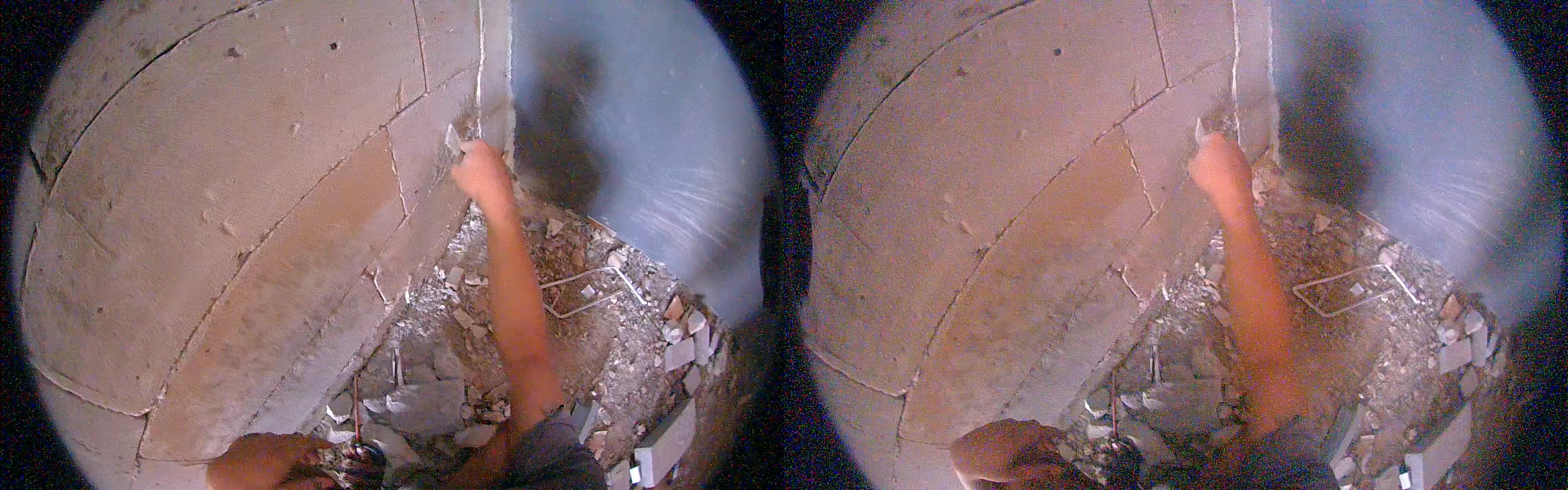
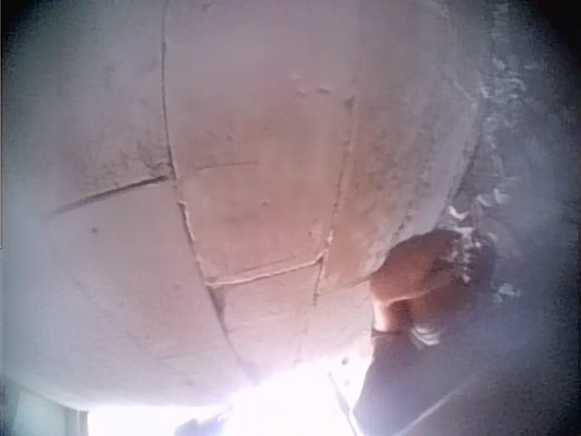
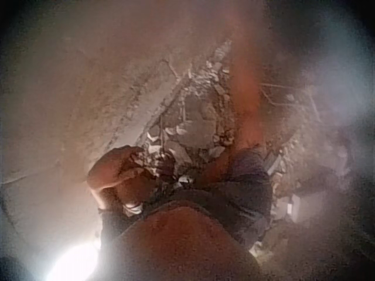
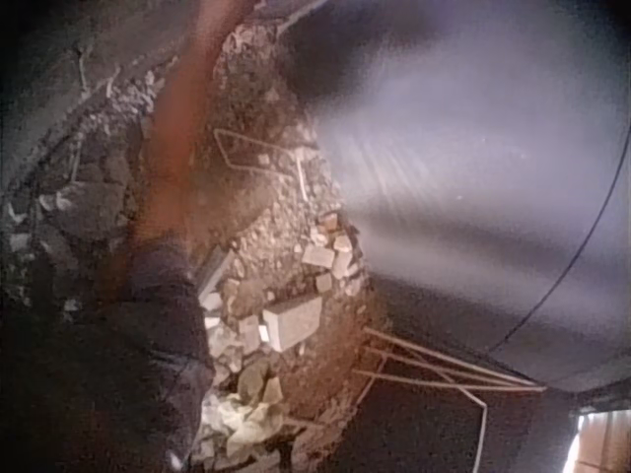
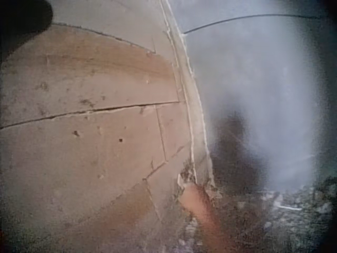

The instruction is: The person scrapes the side of a concrete block wall using a small metal blade, removing debris and smoothing the surface near a corner.

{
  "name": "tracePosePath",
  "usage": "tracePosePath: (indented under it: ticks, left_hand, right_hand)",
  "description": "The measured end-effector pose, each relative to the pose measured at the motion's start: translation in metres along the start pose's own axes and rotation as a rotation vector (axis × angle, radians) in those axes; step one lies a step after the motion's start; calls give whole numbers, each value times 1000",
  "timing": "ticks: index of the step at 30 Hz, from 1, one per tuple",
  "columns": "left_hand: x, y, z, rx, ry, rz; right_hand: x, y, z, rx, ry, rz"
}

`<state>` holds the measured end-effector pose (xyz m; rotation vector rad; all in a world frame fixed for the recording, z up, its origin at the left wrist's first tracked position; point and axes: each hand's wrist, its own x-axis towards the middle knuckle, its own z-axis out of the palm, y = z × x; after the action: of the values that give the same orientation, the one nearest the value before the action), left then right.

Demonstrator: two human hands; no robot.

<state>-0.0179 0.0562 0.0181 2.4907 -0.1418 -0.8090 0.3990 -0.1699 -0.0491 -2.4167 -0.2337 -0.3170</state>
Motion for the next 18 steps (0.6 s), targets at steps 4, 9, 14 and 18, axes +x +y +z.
tracePosePath:
  ticks: [4,9,14,18]
  left_hand:
    - [0,-3,4,-110,66,62]
    - [-3,5,3,-35,15,-53]
    - [4,-18,6,25,-151,51]
    - [7,-10,3,-22,-111,11]
  right_hand:
    - [-2,9,-7,-6,104,-20]
    - [-14,9,-31,-9,165,-67]
    - [-2,9,13,-25,95,18]
    - [0,9,6,-72,85,-94]
